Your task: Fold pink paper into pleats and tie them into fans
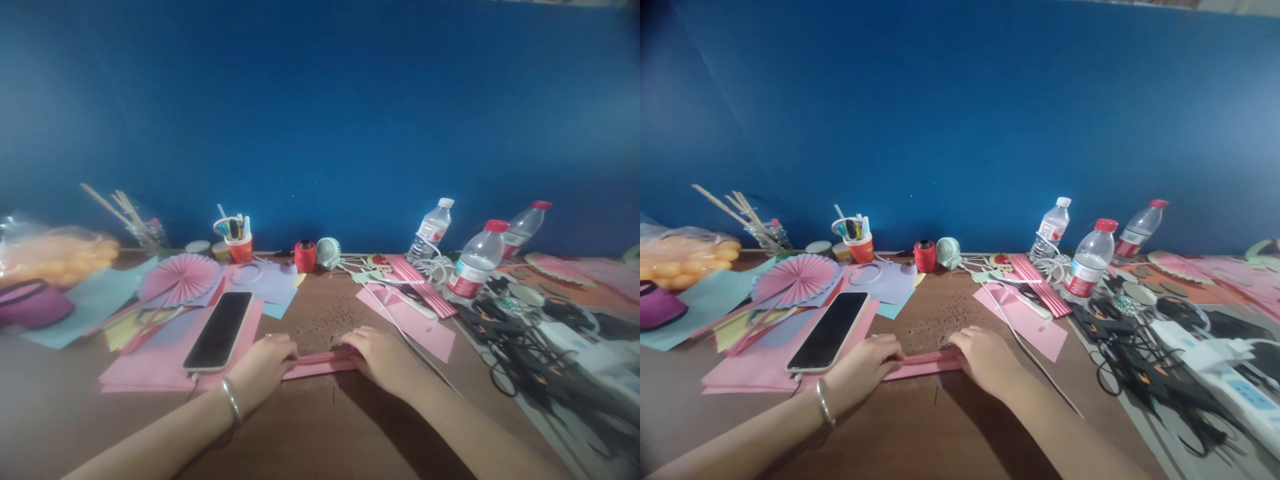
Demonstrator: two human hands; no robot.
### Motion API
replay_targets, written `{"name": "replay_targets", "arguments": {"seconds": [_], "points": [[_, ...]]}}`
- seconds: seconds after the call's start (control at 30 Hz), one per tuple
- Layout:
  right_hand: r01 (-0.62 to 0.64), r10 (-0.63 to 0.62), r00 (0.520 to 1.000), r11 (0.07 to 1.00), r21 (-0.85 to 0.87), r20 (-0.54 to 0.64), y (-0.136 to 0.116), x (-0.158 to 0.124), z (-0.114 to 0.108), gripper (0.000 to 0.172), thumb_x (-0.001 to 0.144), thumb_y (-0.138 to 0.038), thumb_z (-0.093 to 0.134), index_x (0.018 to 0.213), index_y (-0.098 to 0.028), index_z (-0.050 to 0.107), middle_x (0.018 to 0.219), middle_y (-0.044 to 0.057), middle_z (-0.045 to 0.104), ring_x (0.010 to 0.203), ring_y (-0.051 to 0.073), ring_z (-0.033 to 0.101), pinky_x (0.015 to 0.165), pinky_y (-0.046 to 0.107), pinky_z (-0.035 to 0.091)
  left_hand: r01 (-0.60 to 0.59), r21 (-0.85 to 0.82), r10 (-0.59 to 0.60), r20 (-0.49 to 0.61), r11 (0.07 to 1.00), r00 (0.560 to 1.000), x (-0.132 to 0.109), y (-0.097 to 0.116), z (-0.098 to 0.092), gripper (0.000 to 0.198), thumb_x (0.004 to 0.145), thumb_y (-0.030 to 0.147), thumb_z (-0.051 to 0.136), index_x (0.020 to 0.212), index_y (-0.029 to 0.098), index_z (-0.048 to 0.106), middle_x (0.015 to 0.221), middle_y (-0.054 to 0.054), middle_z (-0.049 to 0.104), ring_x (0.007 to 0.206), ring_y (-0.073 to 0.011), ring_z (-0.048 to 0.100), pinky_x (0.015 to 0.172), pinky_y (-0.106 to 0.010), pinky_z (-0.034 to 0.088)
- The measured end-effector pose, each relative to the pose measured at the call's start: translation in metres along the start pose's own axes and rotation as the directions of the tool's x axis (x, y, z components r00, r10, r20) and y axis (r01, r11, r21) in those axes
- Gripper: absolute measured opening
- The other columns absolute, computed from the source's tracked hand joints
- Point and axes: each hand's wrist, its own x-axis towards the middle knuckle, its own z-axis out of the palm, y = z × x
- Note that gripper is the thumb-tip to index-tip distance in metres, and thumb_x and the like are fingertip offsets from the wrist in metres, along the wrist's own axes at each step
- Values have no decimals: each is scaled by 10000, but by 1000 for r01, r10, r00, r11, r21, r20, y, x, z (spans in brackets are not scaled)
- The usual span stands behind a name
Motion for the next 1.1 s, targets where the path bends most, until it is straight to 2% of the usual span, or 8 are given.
{"name": "replay_targets", "arguments": {"seconds": [0.1,0.23,0.27,0.33,0.47,0.7,0.93,1.1], "points": [[78,-95,986,989,-126,-133,-3,10,1,144,818,-143,463,723,-187,562,705,11,561,725,142,488,602,246,328,-41,82,48,-84,996,995,6,1,-6,192,800,115,415,721,174,579,735,-13,561,712,-141,508,673,-266,387],[96,-220,894,945,-312,-390,0,14,4,208,866,-153,390,773,-140,575,734,60,559,763,168,465,654,288,330,-216,454,338,-205,864,919,7,3,-12,227,831,102,355,783,152,572,744,-51,538,747,-190,478,694,-340,388],[134,-261,885,936,-324,-387,1,12,7,216,872,-156,378,780,-136,572,727,59,550,740,164,458,647,289,328,-251,523,397,-188,814,898,5,4,-10,213,826,100,366,787,154,569,743,-52,538,746,-196,480,676,-342,395],[226,-324,896,922,-315,-303,4,6,13,245,882,-157,353,748,-142,558,703,46,525,684,150,439,624,284,322,-263,564,390,-115,782,913,-1,6,-1,200,798,62,390,753,158,560,717,-43,537,688,-190,483,626,-332,405],[273,-315,942,921,-277,-117,7,-4,25,250,887,-160,347,753,-158,558,708,32,521,694,152,437,626,281,317,-194,447,196,41,874,980,-8,8,15,171,766,51,425,772,164,554,771,-43,562,685,-185,499,640,-333,430],[316,-323,946,938,-143,-33,10,-7,18,217,877,-147,357,803,-149,560,715,41,540,696,151,436,648,275,333,-142,287,116,107,947,987,-7,2,12,196,782,41,402,802,184,534,838,-28,546,743,-170,483,672,-309,403],[105,-109,992,993,56,61,-5,-12,11,153,824,-96,399,779,-169,525,774,32,545,767,162,446,637,260,338,-144,295,112,124,944,986,-14,0,20,201,800,74,376,810,207,526,813,-18,530,717,-193,467,628,-337,367],[-57,47,996,989,134,74,-9,-4,8,159,840,-149,403,736,-179,518,762,31,541,763,162,464,650,264,340,-126,243,91,152,962,984,-7,0,15,227,823,82,338,800,191,537,799,-18,529,740,-181,473,676,-334,365]]}}
